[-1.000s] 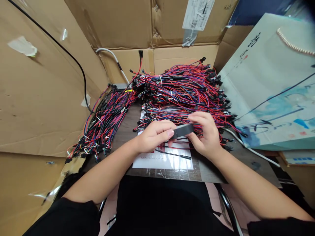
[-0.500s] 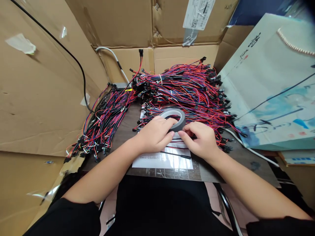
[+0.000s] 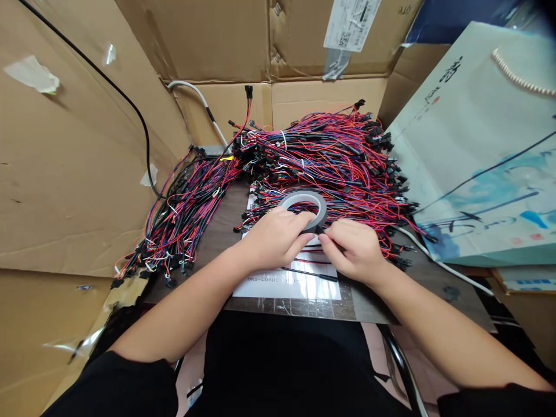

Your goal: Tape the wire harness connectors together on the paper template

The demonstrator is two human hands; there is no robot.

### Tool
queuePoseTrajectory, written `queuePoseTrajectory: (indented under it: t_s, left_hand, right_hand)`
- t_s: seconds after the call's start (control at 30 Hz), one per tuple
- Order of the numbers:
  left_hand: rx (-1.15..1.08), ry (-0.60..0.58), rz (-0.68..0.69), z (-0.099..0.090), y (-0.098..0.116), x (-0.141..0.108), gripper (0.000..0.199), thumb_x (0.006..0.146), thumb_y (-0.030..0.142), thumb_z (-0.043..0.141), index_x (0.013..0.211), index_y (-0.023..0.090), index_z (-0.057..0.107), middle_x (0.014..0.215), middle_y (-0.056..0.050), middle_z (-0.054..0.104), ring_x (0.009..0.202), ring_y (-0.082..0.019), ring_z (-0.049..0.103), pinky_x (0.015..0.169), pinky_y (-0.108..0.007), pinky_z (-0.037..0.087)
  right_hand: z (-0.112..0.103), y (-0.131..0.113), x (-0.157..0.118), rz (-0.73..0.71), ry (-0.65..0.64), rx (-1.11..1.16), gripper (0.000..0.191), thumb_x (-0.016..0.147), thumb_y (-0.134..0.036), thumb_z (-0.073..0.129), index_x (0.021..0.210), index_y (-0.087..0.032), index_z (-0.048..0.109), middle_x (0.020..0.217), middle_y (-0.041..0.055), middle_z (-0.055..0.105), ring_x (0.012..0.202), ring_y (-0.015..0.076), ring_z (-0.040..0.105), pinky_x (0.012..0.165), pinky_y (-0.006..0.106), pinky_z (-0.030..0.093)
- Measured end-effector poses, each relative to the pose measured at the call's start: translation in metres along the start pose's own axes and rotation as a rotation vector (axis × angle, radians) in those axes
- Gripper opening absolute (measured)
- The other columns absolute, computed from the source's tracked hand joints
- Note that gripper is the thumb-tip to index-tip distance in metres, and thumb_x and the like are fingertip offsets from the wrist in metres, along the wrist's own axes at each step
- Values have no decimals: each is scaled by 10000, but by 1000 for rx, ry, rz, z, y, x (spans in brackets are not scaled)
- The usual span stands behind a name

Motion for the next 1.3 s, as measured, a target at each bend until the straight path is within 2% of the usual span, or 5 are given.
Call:
queuePoseTrajectory:
  t_s: [0.27,0.4,0.6,0.93,1.3]
  left_hand:
    - [5,46,-70,-2,0,-1,341,953,403,535,1209,177,526,854,-17,691,779,-210,655,804,-364,473]
    - [-26,48,-99,-4,0,1,384,951,393,544,1291,220,493,974,-20,685,851,-188,657,776,-318,490]
    - [-72,22,-10,-5,-4,2,283,1006,396,433,1196,275,605,1164,-35,601,985,-155,631,816,-267,512]
    - [-180,356,-50,7,5,5,209,970,276,507,1083,214,671,1161,-77,615,1060,-163,621,881,-286,535]
    - [-64,345,11,14,8,8,209,980,264,476,1031,197,667,1038,-48,699,947,-144,661,808,-268,524]
  right_hand:
    - [0,-2,-1,-229,41,-172,204,842,-118,607,666,-186,528,609,12,487,624,139,386,614,296,377]
    - [0,-2,-3,-268,39,-217,231,828,-120,621,640,-192,507,604,12,485,622,141,381,614,299,377]
    - [-4,4,-3,-112,57,-113,181,855,-136,590,688,-182,539,604,-9,467,596,127,391,594,295,358]
    - [-9,3,-1,5,15,-82,246,889,-219,565,645,-188,571,550,-22,471,534,107,393,583,289,332]
    - [-22,4,-2,252,33,-218,382,865,-259,492,490,-189,493,485,10,503,482,116,444,534,295,300]
Point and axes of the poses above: each hand's wrist, its own x-axis towards the middle knuckle, its own z-axis out of the palm, y = z × x, the point moved 2 cm from there along x, towards the middle knuckle
